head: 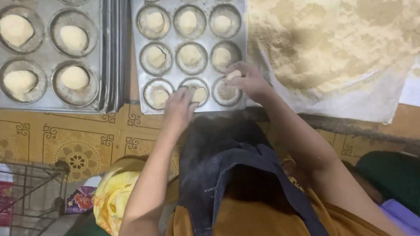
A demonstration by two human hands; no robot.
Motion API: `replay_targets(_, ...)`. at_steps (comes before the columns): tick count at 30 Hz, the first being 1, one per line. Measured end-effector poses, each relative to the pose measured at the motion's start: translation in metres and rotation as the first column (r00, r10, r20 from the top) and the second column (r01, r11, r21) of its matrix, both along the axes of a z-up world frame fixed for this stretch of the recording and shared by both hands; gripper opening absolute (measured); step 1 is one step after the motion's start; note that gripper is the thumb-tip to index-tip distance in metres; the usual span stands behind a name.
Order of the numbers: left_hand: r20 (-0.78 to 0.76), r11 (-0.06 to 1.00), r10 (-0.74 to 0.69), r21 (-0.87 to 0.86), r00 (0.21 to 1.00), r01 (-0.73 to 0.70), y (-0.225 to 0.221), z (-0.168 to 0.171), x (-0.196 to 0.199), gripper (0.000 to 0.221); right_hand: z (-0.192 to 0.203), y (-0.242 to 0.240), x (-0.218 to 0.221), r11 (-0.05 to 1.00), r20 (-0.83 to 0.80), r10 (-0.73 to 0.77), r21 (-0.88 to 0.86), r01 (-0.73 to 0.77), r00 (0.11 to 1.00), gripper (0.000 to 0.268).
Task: Placing small balls of dough into the circular molds of metal baking trays in a bakery production area.
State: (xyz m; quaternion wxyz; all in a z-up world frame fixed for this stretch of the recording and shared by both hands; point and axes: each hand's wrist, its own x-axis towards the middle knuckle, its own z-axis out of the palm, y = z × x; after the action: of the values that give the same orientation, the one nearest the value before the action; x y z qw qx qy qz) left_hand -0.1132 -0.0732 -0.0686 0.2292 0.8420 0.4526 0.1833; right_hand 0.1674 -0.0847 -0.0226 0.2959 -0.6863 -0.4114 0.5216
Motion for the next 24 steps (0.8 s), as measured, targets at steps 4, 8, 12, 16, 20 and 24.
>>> replay_targets(4,-0.053,0.989,-0.026,0.145,0.998,0.033,0.001,-0.028,0.024,0.037,0.038,-0.034,-0.021,0.854,0.252,0.032,0.495,-0.158,0.967,0.047)
replay_targets(8,0.038,0.97,0.029,0.242,0.999,-0.038,0.007,-0.04,0.024,0.03,-0.024,-0.046,-0.018,0.712,0.909,0.222,0.095,-0.695,0.352,0.034)
replay_targets(12,-0.122,0.99,0.092,0.12,0.988,-0.077,0.014,-0.066,0.016,0.028,-0.061,-0.046,-0.01,0.722,0.854,0.285,0.108,-0.684,0.435,0.031)
replay_targets(16,-0.156,0.997,0.078,0.003,0.985,-0.079,0.015,-0.038,0.018,0.045,-0.055,-0.038,-0.012,0.555,0.865,0.142,0.334,-0.762,0.482,0.003)
replay_targets(20,0.093,0.923,0.324,0.189,0.941,-0.336,0.034,0.039,0.017,0.03,-0.041,-0.015,0.017,0.699,0.676,0.238,0.38,-0.606,0.698,0.04)
replay_targets(24,-0.174,0.652,0.691,-0.27,0.702,-0.709,0.045,0.039,-0.023,0.062,-0.051,-0.009,0.044,0.966,0.235,0.036,0.241,-0.094,0.971,0.047)
